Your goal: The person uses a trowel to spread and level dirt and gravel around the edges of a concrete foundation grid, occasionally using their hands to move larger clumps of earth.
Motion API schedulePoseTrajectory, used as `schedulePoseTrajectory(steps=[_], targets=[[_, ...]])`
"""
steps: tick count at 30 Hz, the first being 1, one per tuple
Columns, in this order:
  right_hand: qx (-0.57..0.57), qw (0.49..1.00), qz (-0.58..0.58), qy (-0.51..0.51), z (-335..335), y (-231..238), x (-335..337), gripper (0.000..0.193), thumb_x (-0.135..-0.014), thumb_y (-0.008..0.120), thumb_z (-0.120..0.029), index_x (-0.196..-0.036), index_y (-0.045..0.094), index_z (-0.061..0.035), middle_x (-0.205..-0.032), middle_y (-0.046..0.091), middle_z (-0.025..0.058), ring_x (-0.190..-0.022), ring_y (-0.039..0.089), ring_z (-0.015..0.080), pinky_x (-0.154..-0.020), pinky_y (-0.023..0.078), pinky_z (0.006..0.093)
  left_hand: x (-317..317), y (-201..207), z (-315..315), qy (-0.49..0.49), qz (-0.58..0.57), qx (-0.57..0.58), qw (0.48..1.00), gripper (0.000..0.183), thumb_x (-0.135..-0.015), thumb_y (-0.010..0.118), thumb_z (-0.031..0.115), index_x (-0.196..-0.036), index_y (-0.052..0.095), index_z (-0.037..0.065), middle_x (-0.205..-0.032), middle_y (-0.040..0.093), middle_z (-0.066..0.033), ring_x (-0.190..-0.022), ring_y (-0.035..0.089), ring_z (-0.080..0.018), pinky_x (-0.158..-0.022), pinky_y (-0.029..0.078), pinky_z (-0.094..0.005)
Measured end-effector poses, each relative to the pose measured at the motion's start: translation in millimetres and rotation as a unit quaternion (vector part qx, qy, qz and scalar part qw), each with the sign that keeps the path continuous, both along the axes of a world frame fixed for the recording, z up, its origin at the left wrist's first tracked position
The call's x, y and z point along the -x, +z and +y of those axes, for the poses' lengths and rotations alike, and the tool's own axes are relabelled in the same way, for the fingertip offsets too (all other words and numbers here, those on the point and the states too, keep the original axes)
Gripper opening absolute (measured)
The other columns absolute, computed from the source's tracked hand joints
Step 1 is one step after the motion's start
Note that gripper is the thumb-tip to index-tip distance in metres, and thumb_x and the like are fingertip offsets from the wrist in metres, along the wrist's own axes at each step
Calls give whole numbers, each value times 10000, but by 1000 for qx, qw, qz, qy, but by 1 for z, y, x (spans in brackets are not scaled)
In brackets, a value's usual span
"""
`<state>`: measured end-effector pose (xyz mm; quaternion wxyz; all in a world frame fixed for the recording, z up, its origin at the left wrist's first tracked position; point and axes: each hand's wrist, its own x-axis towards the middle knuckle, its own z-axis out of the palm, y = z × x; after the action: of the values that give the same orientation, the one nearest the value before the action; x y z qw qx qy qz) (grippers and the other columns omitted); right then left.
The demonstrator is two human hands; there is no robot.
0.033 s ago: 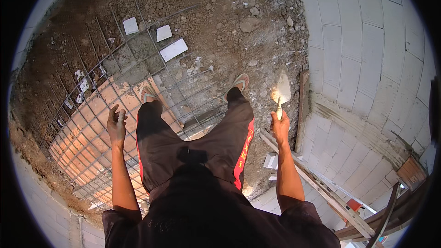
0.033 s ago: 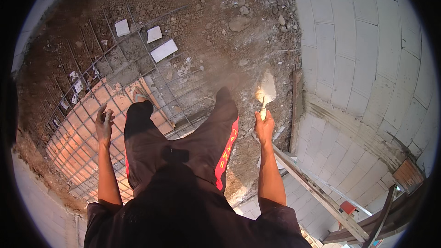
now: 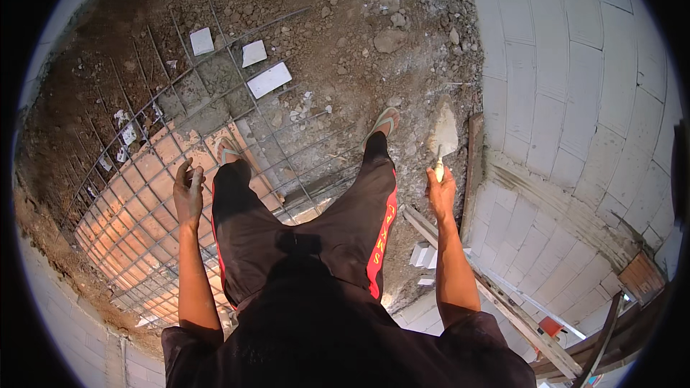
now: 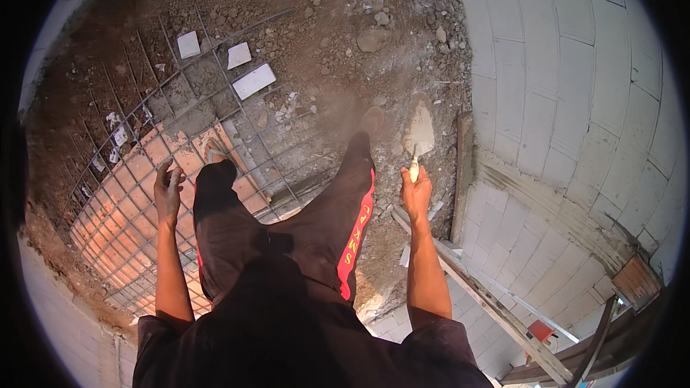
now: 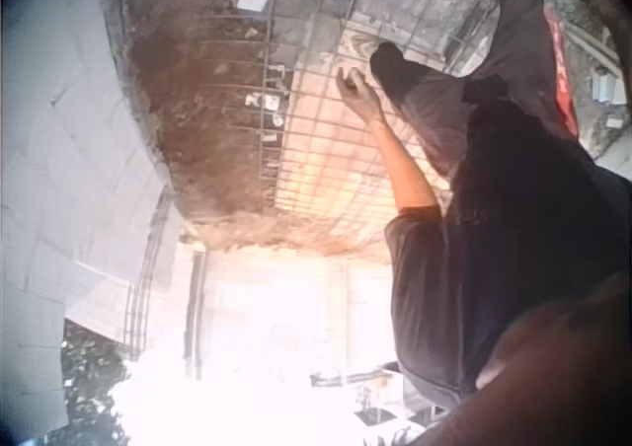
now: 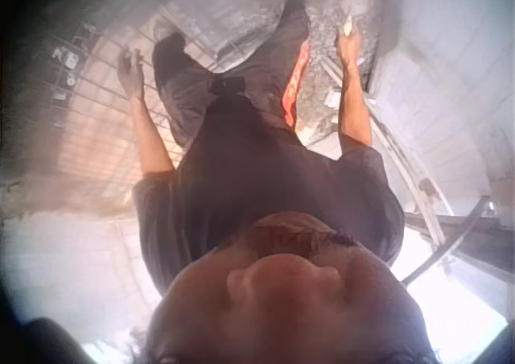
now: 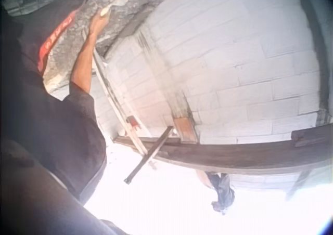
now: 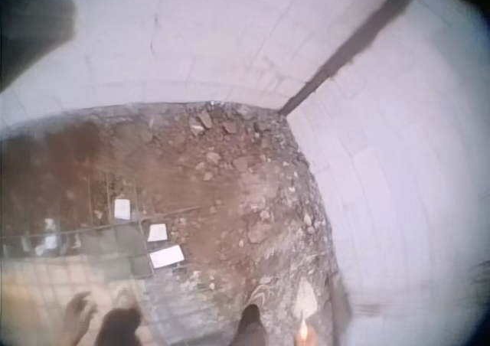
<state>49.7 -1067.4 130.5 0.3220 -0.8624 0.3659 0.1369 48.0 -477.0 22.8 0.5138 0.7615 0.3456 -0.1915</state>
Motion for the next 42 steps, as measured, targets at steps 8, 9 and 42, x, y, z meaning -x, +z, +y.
schedulePoseTrajectory(steps=[8,9,42], targets=[[121,945,2,303,-201,-263,-288,373,-884,695,-275,-1098,657,29,-912,707,286,-943,681,487,-823,514,514,-35,-171,-253,-124,69,88,986,511,-991,690,333,-1375,586,12,-1040,739,-149,-984,716,-249,-891,549,-374],[160,923,45,348,-219,-300,-327,359,-887,696,-272,-1089,670,24,-909,706,288,-928,679,491,-813,516,519,-20,-194,-277,-122,89,93,984,523,-991,682,355,-1379,581,20,-1058,741,-159,-991,722,-270,-891,552,-383],[112,726,328,594,-39,-488,-163,436,-906,713,-165,-1283,555,-14,-966,722,274,-968,707,461,-835,564,560,-5,-287,-317,-192,250,245,917,489,-999,670,381,-1373,620,70,-1252,711,-182,-1154,698,-316,-981,549,-410]])
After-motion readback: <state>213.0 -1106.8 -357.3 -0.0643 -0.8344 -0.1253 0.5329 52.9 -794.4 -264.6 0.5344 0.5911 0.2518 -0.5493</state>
